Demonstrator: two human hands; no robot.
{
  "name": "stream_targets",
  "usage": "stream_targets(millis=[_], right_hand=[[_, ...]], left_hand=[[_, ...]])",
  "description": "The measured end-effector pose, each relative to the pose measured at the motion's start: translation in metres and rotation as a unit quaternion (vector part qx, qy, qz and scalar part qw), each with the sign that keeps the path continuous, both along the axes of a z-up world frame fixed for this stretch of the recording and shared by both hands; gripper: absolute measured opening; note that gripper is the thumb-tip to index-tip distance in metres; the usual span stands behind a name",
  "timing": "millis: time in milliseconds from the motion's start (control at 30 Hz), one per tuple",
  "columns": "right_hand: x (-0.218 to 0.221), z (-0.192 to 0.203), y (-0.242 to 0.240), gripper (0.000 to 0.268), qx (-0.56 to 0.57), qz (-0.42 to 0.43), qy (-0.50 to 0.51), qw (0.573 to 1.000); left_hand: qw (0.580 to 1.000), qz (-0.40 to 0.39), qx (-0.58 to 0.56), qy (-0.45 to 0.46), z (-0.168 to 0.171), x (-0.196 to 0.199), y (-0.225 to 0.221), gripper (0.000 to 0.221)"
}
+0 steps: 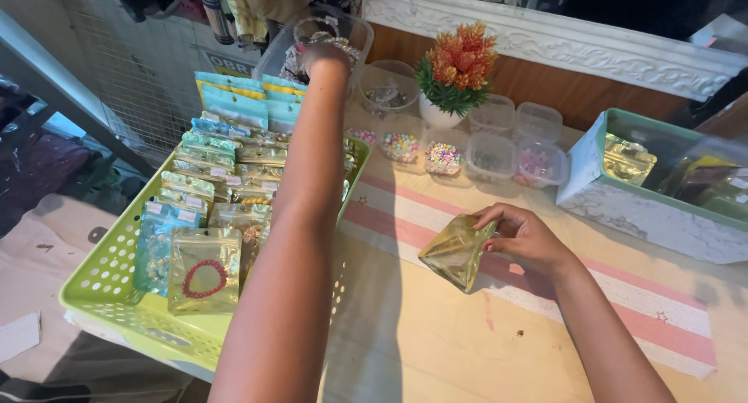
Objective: Packing bracelets and small accessories into small gold and blue bags and organizing them in a basket.
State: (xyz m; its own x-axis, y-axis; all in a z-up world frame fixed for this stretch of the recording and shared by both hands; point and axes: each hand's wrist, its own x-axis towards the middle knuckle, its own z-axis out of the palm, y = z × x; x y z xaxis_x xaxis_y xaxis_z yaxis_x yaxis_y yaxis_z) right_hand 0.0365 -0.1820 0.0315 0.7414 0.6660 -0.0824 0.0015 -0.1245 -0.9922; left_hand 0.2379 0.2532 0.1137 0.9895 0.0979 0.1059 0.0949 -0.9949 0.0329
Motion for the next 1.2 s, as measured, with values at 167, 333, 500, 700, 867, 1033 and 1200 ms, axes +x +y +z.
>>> stream_targets(millis=[167,333,500,700,867,1033,1200], right_hand=[[-0.002,0.002,0.002,0.03,0.01,0.019,0.003,1.0],[-0.004,0.007,0.005,0.031,0.001,0.018,-0.005,1.0],[-0.006,0.011,0.007,0.031,0.006,0.026,-0.016,0.999],[-0.01,0.02,0.012,0.032,0.003,0.028,-0.013,1.0],[-0.015,0.027,0.008,0.043,0.016,0.021,-0.03,0.999],[-0.024,0.043,0.008,0.047,0.013,0.012,-0.026,0.999],[-0.033,0.058,0.009,0.056,0.005,0.014,-0.079,0.997]], left_hand=[[1.0,-0.012,-0.023,-0.016,0.013,-0.018,0.006,0.033],[0.998,-0.018,-0.047,-0.035,0.023,-0.028,0.024,0.034],[0.996,-0.025,-0.068,-0.055,0.015,0.003,0.066,0.035],[0.967,-0.173,-0.086,-0.168,0.053,-0.017,0.087,0.029],[0.942,-0.219,-0.226,-0.117,0.128,-0.111,0.024,0.024],[0.891,-0.309,-0.325,-0.067,0.144,-0.159,-0.037,0.022],[0.813,-0.431,-0.39,0.034,0.155,-0.227,-0.105,0.025]])
